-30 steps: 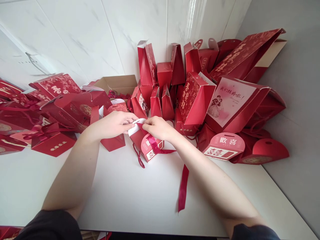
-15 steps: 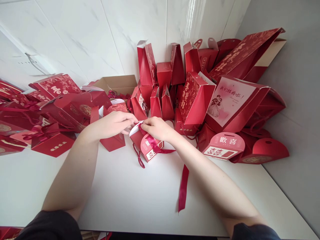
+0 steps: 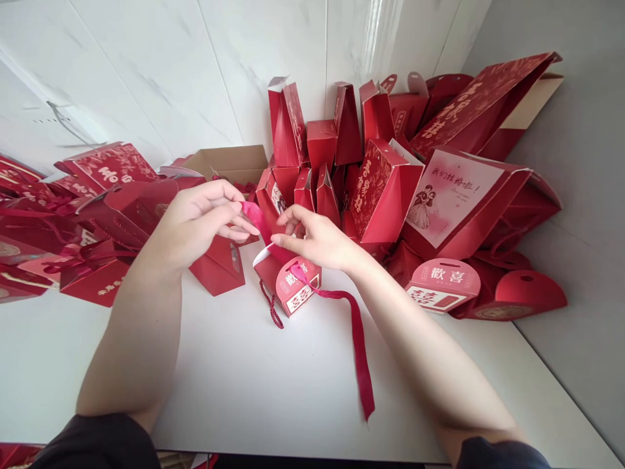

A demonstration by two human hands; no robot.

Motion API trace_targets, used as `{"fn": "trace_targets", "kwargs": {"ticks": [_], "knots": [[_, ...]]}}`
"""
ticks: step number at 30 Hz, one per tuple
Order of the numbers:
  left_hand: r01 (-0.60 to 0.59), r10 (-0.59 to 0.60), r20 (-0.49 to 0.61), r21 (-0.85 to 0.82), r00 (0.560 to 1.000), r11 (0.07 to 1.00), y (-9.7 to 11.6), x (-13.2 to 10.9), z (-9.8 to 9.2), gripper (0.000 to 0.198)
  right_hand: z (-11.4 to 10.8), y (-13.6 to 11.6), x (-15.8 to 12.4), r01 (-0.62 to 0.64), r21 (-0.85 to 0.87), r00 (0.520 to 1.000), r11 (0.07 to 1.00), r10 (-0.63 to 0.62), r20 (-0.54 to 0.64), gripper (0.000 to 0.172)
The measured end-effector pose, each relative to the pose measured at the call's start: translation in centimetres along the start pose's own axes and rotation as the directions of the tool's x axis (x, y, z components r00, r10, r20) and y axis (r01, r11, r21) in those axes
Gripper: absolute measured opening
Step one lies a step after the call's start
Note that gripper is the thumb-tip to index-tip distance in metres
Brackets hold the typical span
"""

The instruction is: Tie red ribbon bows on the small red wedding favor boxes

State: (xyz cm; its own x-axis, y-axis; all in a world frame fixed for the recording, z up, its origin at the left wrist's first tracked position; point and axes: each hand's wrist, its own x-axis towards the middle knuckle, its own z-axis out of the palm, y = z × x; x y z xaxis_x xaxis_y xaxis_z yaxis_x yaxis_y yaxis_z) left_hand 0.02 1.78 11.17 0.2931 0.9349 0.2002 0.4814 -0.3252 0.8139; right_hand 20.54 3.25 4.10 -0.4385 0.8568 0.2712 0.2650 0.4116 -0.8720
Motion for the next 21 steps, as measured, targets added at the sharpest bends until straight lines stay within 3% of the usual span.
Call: {"fn": "trace_targets", "kwargs": {"ticks": [2, 5, 6, 9, 12, 15, 21], "knots": [[-0.063, 0.063, 0.048, 0.006, 0.997, 0.998, 0.7, -0.7, 0.4, 0.015, -0.2, -0.9, -0.4, 0.122, -0.018, 0.992, 0.992, -0.123, -0.026, 0.034], [-0.152, 0.145, 0.099, 0.069, 0.985, 0.986, 1.6, -1.5, 1.0, 0.017, -0.6, -2.3, -0.9, 0.23, -0.063, 0.972, 0.971, -0.232, -0.034, 0.012], [-0.167, 0.158, 0.094, 0.097, 0.983, 0.981, 1.7, -1.6, 1.0, 0.017, -0.8, -2.7, -1.1, 0.247, -0.072, 0.967, 0.966, -0.251, -0.046, 0.013], [-0.161, 0.137, 0.117, 0.236, 0.984, 0.958, 1.4, -1.5, 1.1, 0.03, -1.4, -3.7, -1.6, 0.281, -0.054, 0.953, 0.958, -0.285, -0.099, 0.018], [-0.169, 0.058, 0.27, 0.409, 0.961, 0.897, 0.2, -1.0, 1.5, 0.046, -2.1, -4.4, -2.2, 0.283, -0.035, 0.951, 0.958, -0.285, -0.121, 0.021], [-0.202, -0.008, 0.398, 0.482, 0.917, 0.853, -1.2, -0.4, 2.4, 0.044, -2.9, -4.9, -2.7, 0.271, -0.05, 0.96, 0.961, -0.274, -0.051, 0.021], [-0.169, -0.119, 0.501, 0.492, 0.857, 0.854, -2.2, 0.5, 2.9, 0.047, -4.9, -5.3, -3.7, 0.266, -0.025, 0.95, 0.964, -0.258, 0.174, 0.017]]}}
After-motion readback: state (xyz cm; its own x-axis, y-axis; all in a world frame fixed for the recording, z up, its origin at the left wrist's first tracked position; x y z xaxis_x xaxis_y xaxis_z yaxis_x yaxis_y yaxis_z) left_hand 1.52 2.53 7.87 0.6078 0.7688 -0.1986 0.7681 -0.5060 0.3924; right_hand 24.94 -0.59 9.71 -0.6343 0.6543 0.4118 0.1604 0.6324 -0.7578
